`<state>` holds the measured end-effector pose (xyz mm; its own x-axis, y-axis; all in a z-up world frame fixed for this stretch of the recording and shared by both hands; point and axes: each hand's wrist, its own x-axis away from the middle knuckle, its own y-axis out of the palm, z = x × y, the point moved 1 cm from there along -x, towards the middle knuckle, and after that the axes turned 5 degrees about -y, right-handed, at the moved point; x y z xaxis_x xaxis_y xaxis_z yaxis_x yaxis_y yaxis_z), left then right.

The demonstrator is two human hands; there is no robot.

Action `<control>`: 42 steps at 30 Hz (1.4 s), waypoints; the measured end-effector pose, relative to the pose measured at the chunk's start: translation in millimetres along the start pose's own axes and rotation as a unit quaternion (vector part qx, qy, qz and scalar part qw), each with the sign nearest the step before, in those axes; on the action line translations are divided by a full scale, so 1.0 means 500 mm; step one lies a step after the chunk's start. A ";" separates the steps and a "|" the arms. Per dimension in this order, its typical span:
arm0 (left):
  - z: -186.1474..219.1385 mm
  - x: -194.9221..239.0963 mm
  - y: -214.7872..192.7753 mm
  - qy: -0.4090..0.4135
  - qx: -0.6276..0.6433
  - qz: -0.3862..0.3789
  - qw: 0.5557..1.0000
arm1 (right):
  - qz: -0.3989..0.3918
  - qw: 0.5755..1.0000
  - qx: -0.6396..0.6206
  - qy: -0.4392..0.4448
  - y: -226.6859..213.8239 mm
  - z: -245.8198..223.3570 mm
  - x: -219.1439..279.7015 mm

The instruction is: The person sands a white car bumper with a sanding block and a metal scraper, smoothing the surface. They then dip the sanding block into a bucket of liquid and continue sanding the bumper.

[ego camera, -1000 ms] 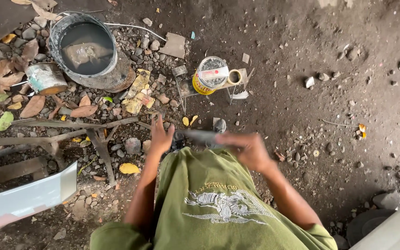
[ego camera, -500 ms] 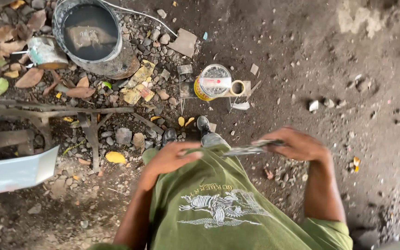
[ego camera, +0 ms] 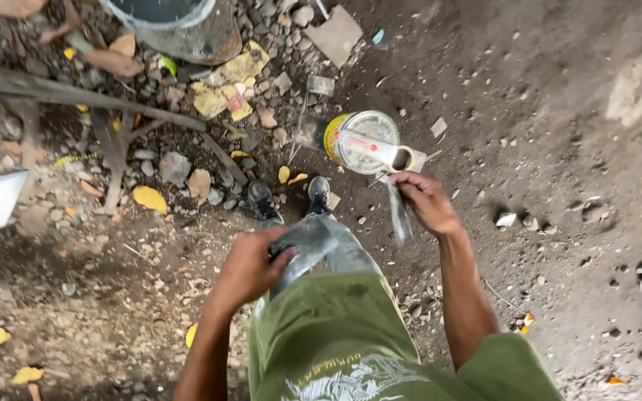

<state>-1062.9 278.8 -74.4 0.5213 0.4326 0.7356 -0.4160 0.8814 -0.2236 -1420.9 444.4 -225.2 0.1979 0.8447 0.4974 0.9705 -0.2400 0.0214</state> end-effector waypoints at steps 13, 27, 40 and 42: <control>0.335 0.001 -0.002 0.232 -0.295 0.337 0.863 | -0.010 0.771 0.634 0.062 0.088 0.127 -0.333; -0.387 -0.193 -0.079 -0.203 0.049 0.227 0.951 | 0.064 0.866 0.466 0.168 0.293 0.403 -0.610; -0.524 -0.300 0.087 -0.308 0.250 0.076 0.915 | 0.128 0.879 0.446 0.110 0.209 0.434 -0.709; -0.595 -0.344 0.138 -0.074 0.182 0.088 0.977 | 0.107 0.951 0.288 0.031 0.163 0.383 -0.745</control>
<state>-959.5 321.8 -406.6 0.3159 0.5145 0.7972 -0.7406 0.6589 -0.1319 -1389.3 201.6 -574.7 0.4076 0.7722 0.4874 0.8270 -0.0858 -0.5556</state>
